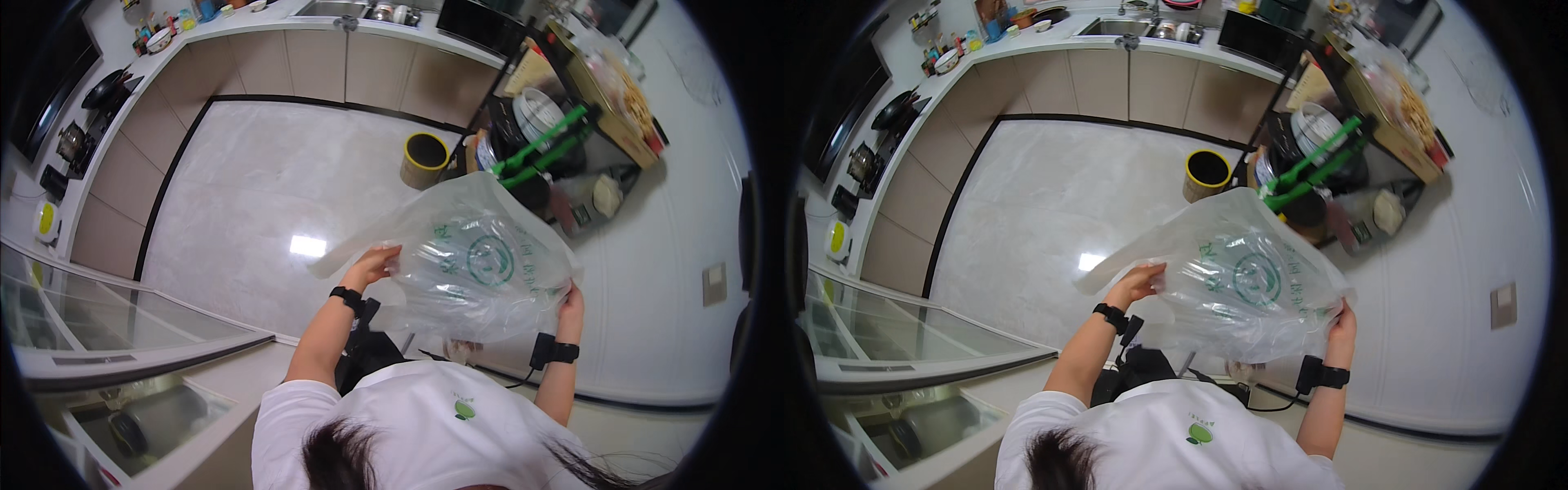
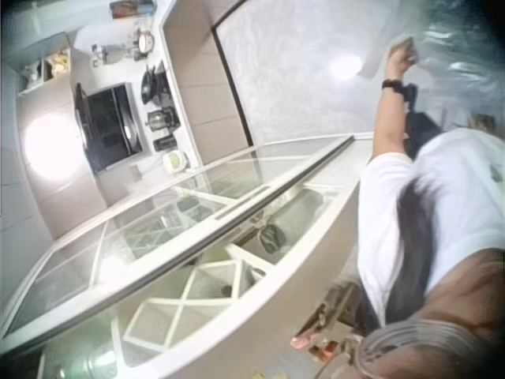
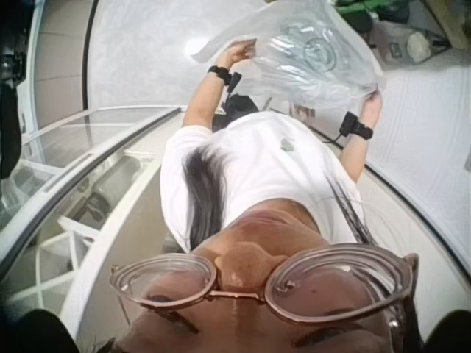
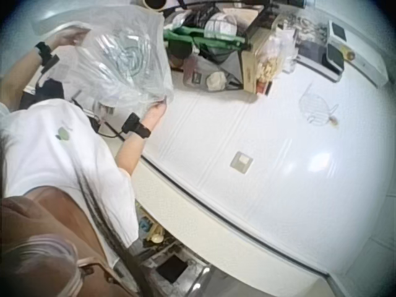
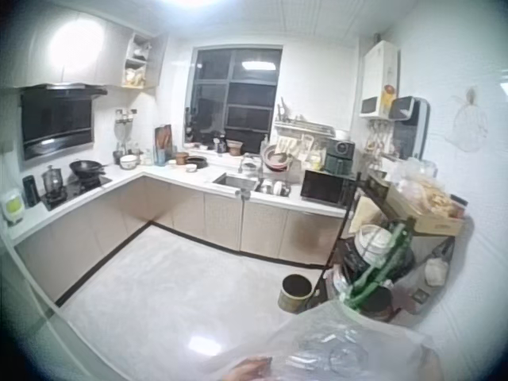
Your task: The person gathers crumpled paper and plastic bags from a countertop, places them into a red plastic bag, and then retrieves a clear plastic bag from a refrigerator. They line a yellow bucket with the clear bag and briefly wash their hands at the sink.
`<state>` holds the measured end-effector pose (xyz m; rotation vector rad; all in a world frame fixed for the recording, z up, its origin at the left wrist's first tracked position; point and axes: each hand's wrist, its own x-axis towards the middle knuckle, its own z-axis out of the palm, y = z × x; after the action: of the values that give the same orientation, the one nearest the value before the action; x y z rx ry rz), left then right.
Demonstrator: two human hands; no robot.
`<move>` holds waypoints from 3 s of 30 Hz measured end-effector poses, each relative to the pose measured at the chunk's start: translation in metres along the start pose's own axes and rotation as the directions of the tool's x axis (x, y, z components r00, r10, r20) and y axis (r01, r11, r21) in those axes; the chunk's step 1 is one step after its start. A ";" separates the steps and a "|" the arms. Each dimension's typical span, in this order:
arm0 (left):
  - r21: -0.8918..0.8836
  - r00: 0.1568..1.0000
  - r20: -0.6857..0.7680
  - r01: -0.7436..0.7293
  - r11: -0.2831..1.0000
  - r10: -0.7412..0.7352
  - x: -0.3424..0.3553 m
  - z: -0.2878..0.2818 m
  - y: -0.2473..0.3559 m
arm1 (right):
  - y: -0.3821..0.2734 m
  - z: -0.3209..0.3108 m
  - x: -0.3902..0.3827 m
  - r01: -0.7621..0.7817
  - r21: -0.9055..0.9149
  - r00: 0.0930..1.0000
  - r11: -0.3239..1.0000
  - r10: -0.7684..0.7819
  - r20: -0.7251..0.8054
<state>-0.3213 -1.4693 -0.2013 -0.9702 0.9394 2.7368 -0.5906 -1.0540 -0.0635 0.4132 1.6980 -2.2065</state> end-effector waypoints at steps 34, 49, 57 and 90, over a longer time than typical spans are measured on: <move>0.738 -0.405 -0.390 0.400 0.544 0.827 -0.117 -0.212 0.360 | 0.123 0.662 0.158 0.949 -0.247 0.165 -0.195 -0.362 0.917; 0.253 0.346 -0.636 -0.751 0.610 0.690 -0.080 -0.246 0.580 | 0.131 0.743 0.214 0.731 -0.682 0.682 0.021 -0.039 0.730; 0.894 0.410 0.287 -0.438 -0.089 0.866 -0.009 -0.125 0.568 | 0.181 0.875 0.034 0.980 -0.173 0.112 -0.101 -0.444 0.889; 0.980 0.923 -0.197 0.178 0.088 0.329 -0.028 -0.328 0.558 | 0.244 0.705 0.175 0.138 -0.922 0.911 0.362 0.318 0.262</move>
<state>-0.2758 -2.1064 -0.0930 -1.0073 2.4485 1.0808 -0.6665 -1.8089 -0.1739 -0.2534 2.2249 -0.7793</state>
